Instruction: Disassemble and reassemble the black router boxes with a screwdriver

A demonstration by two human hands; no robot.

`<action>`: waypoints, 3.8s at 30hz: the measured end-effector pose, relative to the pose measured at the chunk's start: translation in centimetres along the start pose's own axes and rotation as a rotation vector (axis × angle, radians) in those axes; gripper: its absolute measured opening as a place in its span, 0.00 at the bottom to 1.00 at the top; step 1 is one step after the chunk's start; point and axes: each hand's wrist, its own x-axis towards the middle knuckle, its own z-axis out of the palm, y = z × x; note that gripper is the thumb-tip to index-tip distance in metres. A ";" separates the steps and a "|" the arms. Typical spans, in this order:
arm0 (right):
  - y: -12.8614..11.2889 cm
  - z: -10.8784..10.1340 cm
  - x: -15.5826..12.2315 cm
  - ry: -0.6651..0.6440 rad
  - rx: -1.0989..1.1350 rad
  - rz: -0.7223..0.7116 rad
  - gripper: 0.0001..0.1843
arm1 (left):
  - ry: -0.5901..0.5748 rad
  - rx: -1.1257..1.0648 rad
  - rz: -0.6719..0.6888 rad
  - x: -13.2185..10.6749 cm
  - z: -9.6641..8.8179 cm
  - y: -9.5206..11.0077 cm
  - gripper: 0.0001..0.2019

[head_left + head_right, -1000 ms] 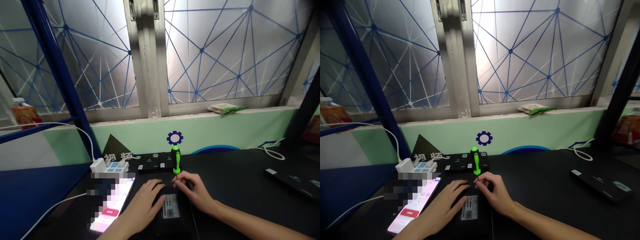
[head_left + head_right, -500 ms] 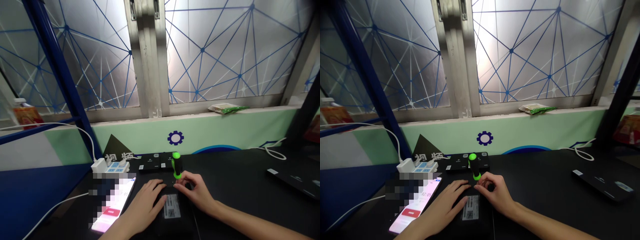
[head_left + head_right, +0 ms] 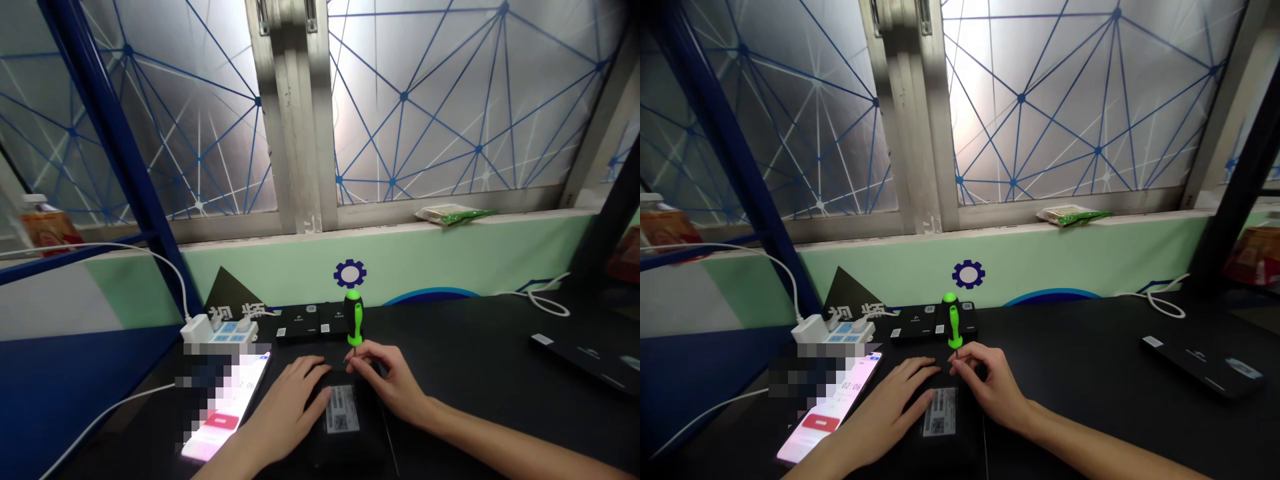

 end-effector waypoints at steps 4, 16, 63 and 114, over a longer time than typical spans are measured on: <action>-0.3 0.0 0.0 0.013 -0.023 -0.022 0.14 | -0.001 0.002 0.001 0.0 -0.1 0.1 0.19; -0.4 0.0 -0.2 0.064 -0.016 -0.057 0.13 | -0.005 -0.007 -0.009 0.0 -0.1 0.0 0.19; -0.6 -0.9 -0.1 -0.026 0.021 -0.161 0.23 | 0.055 0.005 -0.075 0.1 0.5 0.1 0.15; 0.5 -1.0 1.2 0.187 0.386 0.092 0.31 | 0.026 0.089 -0.316 0.8 0.5 0.8 0.17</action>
